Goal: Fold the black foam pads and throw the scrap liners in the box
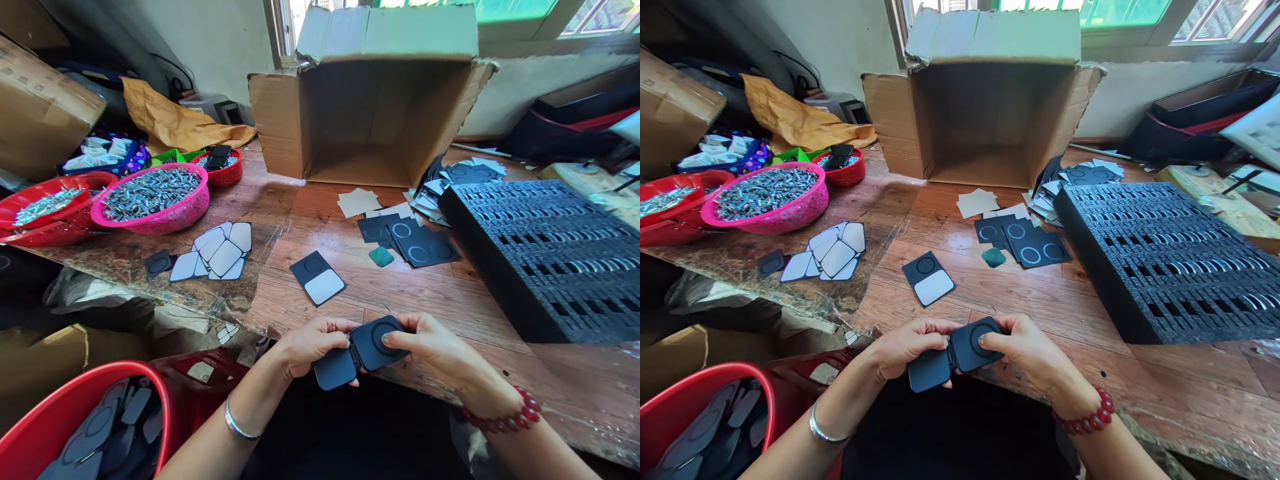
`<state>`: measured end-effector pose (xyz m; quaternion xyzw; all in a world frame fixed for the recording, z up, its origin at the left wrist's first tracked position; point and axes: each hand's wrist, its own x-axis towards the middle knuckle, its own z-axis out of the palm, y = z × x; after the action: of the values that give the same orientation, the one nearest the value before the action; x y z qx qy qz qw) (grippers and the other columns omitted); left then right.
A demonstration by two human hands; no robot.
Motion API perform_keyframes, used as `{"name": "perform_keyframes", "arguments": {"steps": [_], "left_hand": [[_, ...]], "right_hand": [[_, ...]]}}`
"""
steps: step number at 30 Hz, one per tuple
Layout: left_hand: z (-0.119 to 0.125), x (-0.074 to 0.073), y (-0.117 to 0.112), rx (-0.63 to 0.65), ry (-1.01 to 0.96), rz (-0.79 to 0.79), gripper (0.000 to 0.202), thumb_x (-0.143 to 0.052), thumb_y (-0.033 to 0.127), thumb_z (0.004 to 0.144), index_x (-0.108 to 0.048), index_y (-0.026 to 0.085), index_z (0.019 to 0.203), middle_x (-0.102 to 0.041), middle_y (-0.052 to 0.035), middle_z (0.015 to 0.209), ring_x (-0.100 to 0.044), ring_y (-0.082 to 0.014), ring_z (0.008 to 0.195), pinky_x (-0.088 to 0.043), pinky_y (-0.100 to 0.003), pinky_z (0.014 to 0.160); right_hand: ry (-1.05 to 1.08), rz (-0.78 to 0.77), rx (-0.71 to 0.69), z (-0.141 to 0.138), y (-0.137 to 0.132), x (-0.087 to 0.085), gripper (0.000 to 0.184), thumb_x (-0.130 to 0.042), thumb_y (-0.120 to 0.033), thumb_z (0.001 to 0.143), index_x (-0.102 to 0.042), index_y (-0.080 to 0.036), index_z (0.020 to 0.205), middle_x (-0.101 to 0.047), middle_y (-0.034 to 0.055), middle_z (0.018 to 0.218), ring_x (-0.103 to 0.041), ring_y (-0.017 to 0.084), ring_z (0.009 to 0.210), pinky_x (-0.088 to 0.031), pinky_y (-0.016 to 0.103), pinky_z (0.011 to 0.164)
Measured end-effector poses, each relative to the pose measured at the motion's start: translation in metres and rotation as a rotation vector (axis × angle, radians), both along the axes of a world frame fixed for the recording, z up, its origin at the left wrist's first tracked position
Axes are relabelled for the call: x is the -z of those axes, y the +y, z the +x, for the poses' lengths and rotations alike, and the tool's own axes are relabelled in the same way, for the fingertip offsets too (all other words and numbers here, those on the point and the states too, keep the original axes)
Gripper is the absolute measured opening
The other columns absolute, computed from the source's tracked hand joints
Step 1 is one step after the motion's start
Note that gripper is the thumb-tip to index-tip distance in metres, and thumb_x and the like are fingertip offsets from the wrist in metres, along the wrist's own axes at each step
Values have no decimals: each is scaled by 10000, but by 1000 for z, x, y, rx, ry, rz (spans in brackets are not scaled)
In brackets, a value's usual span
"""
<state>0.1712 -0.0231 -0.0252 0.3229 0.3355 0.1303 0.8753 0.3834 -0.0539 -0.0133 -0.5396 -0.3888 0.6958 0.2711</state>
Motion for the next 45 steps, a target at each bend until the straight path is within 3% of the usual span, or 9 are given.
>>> {"name": "perform_keyframes", "arguments": {"steps": [9, 14, 19, 29, 40, 45], "left_hand": [[0, 1, 0, 2, -6, 10, 406, -636, 166, 691, -694, 153, 1092, -728, -74, 803, -691, -169, 681, -581, -272, 602], [0, 1, -1, 3, 0, 18, 420, -633, 170, 684, -698, 160, 1099, -726, -73, 793, -686, -167, 675, -585, -274, 596], [1, 1, 0, -5, 5, 8, 434, -631, 162, 685, -696, 152, 1114, -711, -66, 753, -675, -162, 642, -592, -294, 596], [2, 0, -1, -21, 11, 11, 412, -635, 161, 697, -701, 146, 1103, -715, -73, 758, -679, -168, 647, -593, -297, 595], [5, -3, -4, -60, 72, 56, 384, -691, 249, 716, -708, 147, 1085, -706, -65, 754, -665, -154, 628, -577, -263, 561], [10, -5, -7, -127, 171, 87, 413, -692, 241, 681, -719, 152, 1083, -700, -46, 707, -647, -151, 591, -564, -257, 526]], "right_hand": [[-55, -1, 7, 2, 1, 5, 207, -700, -308, 696, -732, -132, 800, -691, 18, 633, -528, 106, 491, -351, 209, 443], [-21, 7, 9, 0, 2, 0, 157, -700, -278, 667, -732, -145, 745, -684, 4, 627, -537, 107, 519, -389, 213, 489], [-54, 1, 18, -2, 2, -4, 166, -696, -280, 656, -726, -137, 734, -674, 1, 607, -505, 91, 479, -345, 197, 426], [-71, 16, 7, 0, 0, 2, 180, -681, -282, 701, -715, -120, 769, -688, 24, 631, -514, 92, 470, -346, 192, 406], [-120, 79, -9, -2, 1, 2, 228, -659, -298, 680, -724, -121, 808, -741, 47, 729, -644, 168, 634, -494, 256, 609], [-295, 242, -15, -5, -2, 1, 197, -599, -305, 711, -707, -151, 773, -712, 40, 724, -636, 194, 671, -487, 288, 621]]}}
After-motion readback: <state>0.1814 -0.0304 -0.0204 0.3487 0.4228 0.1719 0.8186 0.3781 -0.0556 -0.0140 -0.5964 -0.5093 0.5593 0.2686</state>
